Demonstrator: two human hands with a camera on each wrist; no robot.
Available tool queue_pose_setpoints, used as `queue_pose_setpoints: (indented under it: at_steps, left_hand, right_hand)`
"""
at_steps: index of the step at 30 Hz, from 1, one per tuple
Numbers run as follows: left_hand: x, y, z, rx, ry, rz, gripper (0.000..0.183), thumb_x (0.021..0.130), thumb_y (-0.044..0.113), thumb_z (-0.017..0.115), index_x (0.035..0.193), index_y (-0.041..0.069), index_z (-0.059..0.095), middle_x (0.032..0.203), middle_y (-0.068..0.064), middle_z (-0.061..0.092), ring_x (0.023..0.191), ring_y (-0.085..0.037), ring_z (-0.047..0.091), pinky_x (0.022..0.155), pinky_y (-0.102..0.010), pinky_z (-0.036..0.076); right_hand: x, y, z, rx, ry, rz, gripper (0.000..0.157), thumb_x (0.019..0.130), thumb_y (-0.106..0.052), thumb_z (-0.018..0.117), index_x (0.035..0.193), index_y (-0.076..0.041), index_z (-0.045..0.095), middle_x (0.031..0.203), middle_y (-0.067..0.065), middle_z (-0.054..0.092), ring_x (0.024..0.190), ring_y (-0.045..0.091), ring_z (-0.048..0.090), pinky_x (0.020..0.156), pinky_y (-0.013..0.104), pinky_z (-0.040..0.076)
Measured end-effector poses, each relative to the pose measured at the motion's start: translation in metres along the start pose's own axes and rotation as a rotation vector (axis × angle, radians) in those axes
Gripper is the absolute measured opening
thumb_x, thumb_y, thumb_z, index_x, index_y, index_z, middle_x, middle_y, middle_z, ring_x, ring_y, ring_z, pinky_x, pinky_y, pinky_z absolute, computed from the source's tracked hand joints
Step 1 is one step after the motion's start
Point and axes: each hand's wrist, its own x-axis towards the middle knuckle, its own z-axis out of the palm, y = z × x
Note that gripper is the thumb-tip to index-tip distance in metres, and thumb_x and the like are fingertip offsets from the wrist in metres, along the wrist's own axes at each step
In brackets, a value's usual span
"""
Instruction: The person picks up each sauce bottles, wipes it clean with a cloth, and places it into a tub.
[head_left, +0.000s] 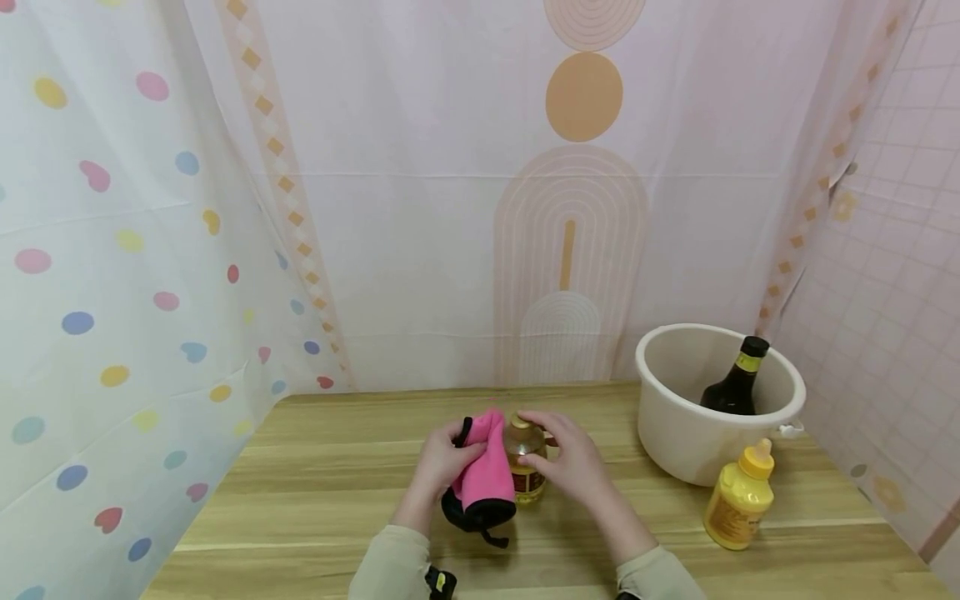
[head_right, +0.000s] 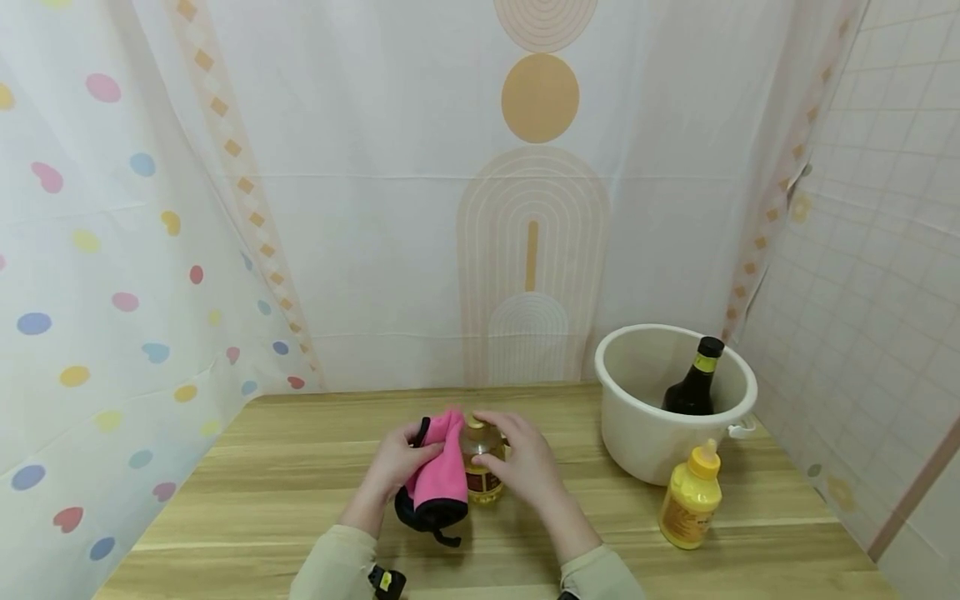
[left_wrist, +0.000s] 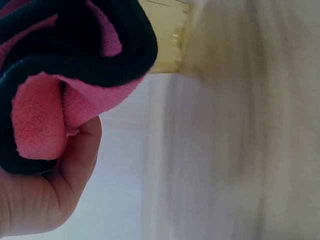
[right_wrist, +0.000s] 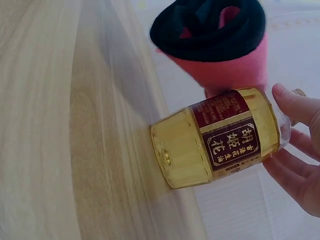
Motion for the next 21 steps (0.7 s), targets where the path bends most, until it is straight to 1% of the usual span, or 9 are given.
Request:
queue_pose_setpoints:
  at_steps: [6,14,18,21]
  left_hand:
    - [0.0,-0.009,0.002,0.045,-0.017,-0.02,0.024,0.083,0.006,0.077,0.103,-0.005,0.069,0.097,-0.016,0.068,0.083,-0.022,0.062,0.072,-0.037,0.054]
    - [0.001,-0.013,0.005,0.088,-0.042,-0.006,0.023,0.083,0.005,0.077,0.103,-0.004,0.07,0.098,-0.016,0.068,0.084,-0.023,0.061,0.073,-0.038,0.054]
    - [0.002,-0.017,0.005,0.162,-0.063,-0.007,0.024,0.082,0.007,0.078,0.102,-0.003,0.071,0.096,-0.014,0.069,0.084,-0.024,0.062,0.075,-0.04,0.054]
    - [0.004,-0.02,0.004,0.235,-0.088,-0.001,0.025,0.082,0.01,0.079,0.102,-0.002,0.071,0.095,-0.013,0.07,0.084,-0.023,0.062,0.076,-0.041,0.054]
  right_hand:
    - [0.0,0.0,0.002,-0.002,0.021,0.016,0.06,0.074,-0.01,0.087,0.129,-0.013,0.064,0.123,0.005,0.065,0.108,0.022,0.06,0.085,0.035,0.054]
    - [0.0,0.0,0.002,0.004,0.026,0.031,0.059,0.075,-0.01,0.086,0.129,-0.015,0.063,0.123,0.003,0.064,0.109,0.022,0.061,0.085,0.035,0.054]
    - [-0.001,0.0,0.002,0.003,0.03,0.025,0.058,0.075,-0.01,0.086,0.129,-0.015,0.064,0.123,0.002,0.064,0.11,0.022,0.06,0.085,0.035,0.054]
    - [-0.001,0.0,0.003,0.004,0.031,0.018,0.057,0.076,-0.01,0.086,0.129,-0.015,0.064,0.122,0.002,0.064,0.109,0.022,0.06,0.085,0.035,0.054]
